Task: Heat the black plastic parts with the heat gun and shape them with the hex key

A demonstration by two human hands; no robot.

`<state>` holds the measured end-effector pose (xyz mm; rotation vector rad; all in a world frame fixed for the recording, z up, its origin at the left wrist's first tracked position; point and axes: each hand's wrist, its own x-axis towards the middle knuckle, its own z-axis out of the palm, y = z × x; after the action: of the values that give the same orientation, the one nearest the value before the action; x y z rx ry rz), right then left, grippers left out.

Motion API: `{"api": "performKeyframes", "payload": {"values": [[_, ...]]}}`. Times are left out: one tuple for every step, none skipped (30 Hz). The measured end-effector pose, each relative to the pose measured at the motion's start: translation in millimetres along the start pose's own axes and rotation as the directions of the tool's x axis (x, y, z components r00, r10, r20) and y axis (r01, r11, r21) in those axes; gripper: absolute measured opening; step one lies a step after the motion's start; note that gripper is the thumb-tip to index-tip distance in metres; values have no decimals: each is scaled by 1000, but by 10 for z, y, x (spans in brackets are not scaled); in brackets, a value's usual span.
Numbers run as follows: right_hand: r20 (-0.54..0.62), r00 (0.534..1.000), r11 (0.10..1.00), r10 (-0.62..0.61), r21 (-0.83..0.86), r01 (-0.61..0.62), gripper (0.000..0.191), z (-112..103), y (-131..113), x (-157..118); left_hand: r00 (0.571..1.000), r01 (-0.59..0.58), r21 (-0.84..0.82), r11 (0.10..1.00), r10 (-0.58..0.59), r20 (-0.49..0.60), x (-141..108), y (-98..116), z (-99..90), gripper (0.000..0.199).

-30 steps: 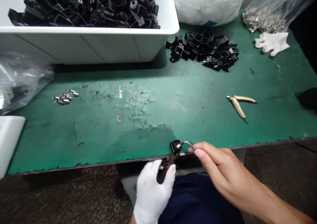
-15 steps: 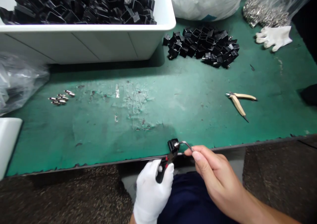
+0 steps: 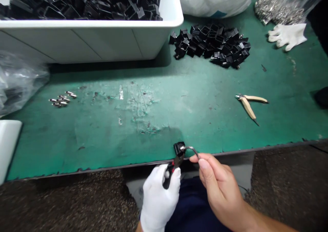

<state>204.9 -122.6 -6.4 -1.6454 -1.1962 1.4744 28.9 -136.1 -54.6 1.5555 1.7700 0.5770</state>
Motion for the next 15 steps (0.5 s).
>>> {"api": "performKeyframes", "payload": {"values": [[-10, 1000, 1000, -11, -7, 11, 28, 10, 12, -6, 1000, 1, -1, 1000, -1, -1, -1, 0, 1, 21], [-19, 1000, 1000, -22, -15, 22, 28, 19, 21, -10, 1000, 3, -1, 1000, -3, -2, -3, 1, 2, 22], [-27, 999, 999, -33, -21, 32, 27, 27, 28, -14, 1000, 3, -1, 1000, -3, -4, -5, 1, 2, 22], [-35, 999, 999, -40, -25, 39, 27, 36, 34, -16, 1000, 5, -1, 1000, -5, -7, -7, 1, 1, 22], [-43, 998, 999, -47, -26, 46, 27, 44, 38, -18, 1000, 5, 0, 1000, -5, -10, -9, 2, 1, 22], [-49, 997, 998, -53, -26, 51, 27, 52, 43, -20, 1000, 4, 0, 1000, -4, -11, -11, 4, -1, 22], [-55, 997, 998, -57, -26, 56, 27, 60, 47, -22, 1000, 2, 0, 1000, -2, -13, -11, 7, -2, 22], [-60, 996, 998, -63, -29, 61, 27, 69, 52, -25, 1000, -1, -1, 1000, 1, -14, -11, 10, -4, 23], [-67, 995, 997, -70, -33, 68, 27, 77, 57, -28, 1000, -4, 0, 1000, 4, -15, -11, 14, -5, 23], [-73, 994, 997, -76, -37, 74, 27, 85, 63, -32, 1000, -6, 1, 1000, 6, -15, -10, 18, -6, 23], [-79, 994, 996, -80, -39, 77, 27, 93, 69, -37, 1000, -8, 3, 1000, 8, -15, -8, 21, -7, 23], [-84, 993, 996, -79, -39, 76, 27, 99, 74, -41, 1000, -9, 6, 1000, 9, -16, -8, 24, -8, 23], [-86, 993, 997, -76, -37, 74, 28, 104, 79, -45, 1000, -10, 8, 1000, 10, -17, -7, 26, -9, 23], [-87, 994, 997, -72, -33, 69, 28, 108, 83, -48, 1000, -10, 9, 1000, 10, -19, -7, 26, -9, 23], [-87, 994, 997, -69, -31, 67, 28, 110, 86, -50, 1000, -9, 8, 1000, 9, -21, -7, 25, -10, 23]]}}
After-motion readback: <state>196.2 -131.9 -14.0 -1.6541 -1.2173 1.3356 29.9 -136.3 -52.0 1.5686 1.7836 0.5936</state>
